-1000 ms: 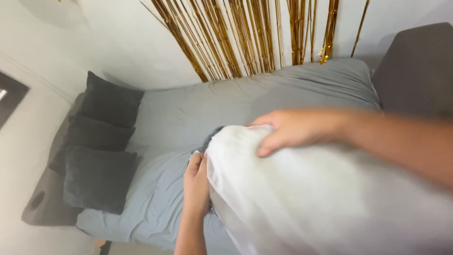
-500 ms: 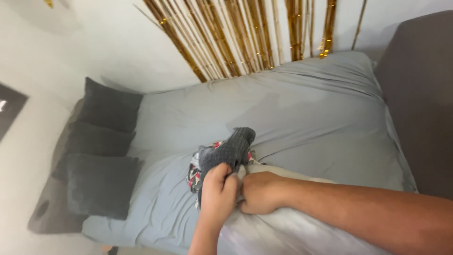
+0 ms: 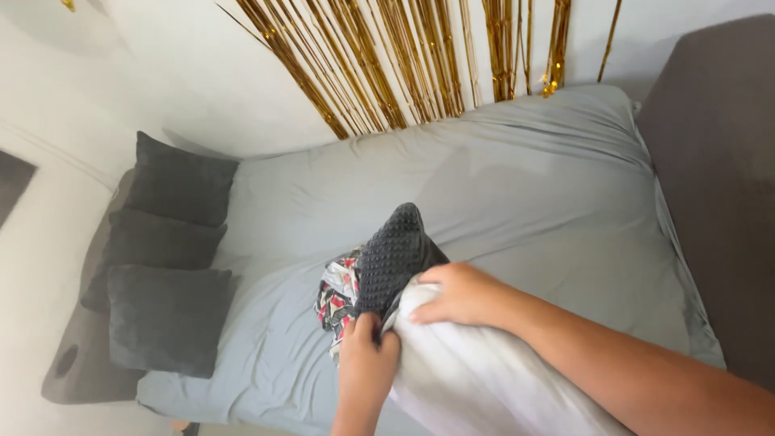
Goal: The person puts a grey textured pillowcase onto a white pillow and arranges it on the bed.
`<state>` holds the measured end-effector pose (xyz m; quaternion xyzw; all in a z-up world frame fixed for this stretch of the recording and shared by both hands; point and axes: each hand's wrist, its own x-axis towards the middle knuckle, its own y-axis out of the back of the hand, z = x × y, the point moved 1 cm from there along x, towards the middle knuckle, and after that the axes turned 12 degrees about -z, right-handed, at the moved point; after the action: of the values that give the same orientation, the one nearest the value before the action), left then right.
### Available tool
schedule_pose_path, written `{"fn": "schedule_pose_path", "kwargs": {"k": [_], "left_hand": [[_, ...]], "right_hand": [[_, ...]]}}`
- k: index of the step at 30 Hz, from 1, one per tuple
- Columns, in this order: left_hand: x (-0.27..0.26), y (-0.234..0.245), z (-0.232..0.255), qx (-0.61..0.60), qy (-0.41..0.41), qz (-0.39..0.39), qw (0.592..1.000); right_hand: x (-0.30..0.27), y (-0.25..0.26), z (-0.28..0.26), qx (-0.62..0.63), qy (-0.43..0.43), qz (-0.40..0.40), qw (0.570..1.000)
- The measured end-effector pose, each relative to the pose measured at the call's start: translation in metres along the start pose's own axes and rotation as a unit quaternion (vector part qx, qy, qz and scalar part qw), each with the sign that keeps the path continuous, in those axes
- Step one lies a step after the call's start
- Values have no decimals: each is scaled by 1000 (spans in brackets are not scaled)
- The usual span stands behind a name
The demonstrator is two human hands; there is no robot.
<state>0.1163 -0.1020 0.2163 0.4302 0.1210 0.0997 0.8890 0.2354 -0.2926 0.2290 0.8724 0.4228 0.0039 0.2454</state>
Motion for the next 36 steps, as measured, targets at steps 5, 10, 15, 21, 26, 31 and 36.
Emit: {"fn": "schedule_pose_path", "kwargs": {"k": [5, 10, 15, 21, 26, 31, 36], "left_hand": [[24, -13, -3, -148, -42, 16, 988], [36, -24, 33, -354, -26, -103, 929], [22, -49, 55, -221, -143, -109, 959], [4, -24, 59, -176, -200, 13, 964], [12, -108, -73, -125, 26, -103, 987], [34, -151, -73, -349, 43, -124, 928], [35, -103, -18, -580, 111, -155, 792]], "right_hand": [[-43, 6, -26, -115, 45, 7, 992], [-36, -12, -12, -294, 264, -20, 919], [-33, -21, -26, -339, -9, -239, 910], [10, 4, 22, -154, 37, -117, 980], [7, 83, 79, 89, -85, -191, 974], [19, 93, 118, 268, -161, -134, 940], [6, 104, 101, 349, -130, -152, 915]]}}
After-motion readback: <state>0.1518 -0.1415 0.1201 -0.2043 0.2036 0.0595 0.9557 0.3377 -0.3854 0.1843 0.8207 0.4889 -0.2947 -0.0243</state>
